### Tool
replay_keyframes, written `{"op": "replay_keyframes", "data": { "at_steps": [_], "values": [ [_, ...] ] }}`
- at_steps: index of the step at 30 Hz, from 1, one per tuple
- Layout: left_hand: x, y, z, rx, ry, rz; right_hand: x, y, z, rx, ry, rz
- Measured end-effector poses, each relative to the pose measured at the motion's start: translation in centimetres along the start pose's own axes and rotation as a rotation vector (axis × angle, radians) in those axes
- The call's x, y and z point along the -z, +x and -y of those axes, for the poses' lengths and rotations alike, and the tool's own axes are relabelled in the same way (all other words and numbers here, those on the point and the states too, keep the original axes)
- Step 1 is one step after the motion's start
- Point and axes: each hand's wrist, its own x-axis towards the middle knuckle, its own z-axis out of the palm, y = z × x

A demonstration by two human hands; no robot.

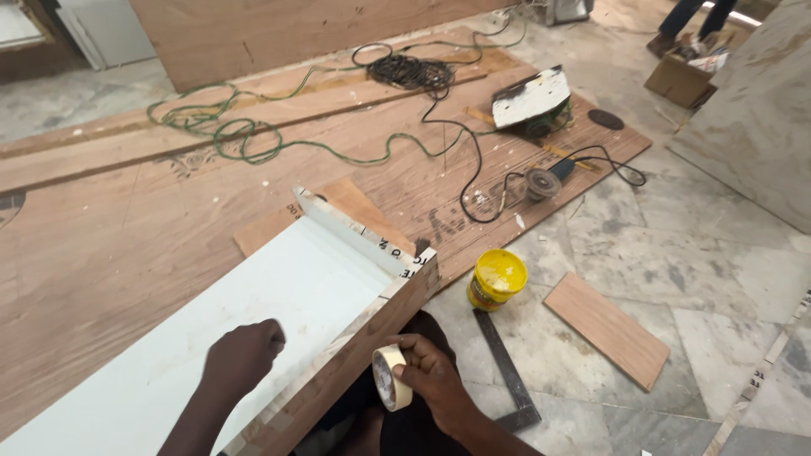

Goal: The person sits on the floor and applies masking tape to the edges of a white wooden box. They carefully align and press the tape along the seams and corners, smoothing it down with their fingers. Another person is visible in the background working with a power tool.

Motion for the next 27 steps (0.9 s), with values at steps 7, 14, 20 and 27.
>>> {"op": "replay_keyframes", "data": {
  "at_steps": [7, 14, 20, 27],
  "values": [
    [-0.2, -0.9, -3.4, -0.065, -0.579, -0.006, -2.0, 0.0, 1.1, -0.018, -0.036, 0.055],
    [-1.4, 0.0, -5.9, 0.128, -0.744, 0.178, -2.1, -0.1, 0.4, -0.087, -0.054, 0.029],
    [-2.2, 0.0, -3.9, 0.139, -0.789, 0.256, -1.8, 0.3, -0.9, -0.112, -0.022, 0.047],
    [-1.8, -0.8, -1.2, 0.161, -0.754, 0.358, -0.6, 1.1, -2.5, -0.110, 0.007, 0.074]
  ]
}}
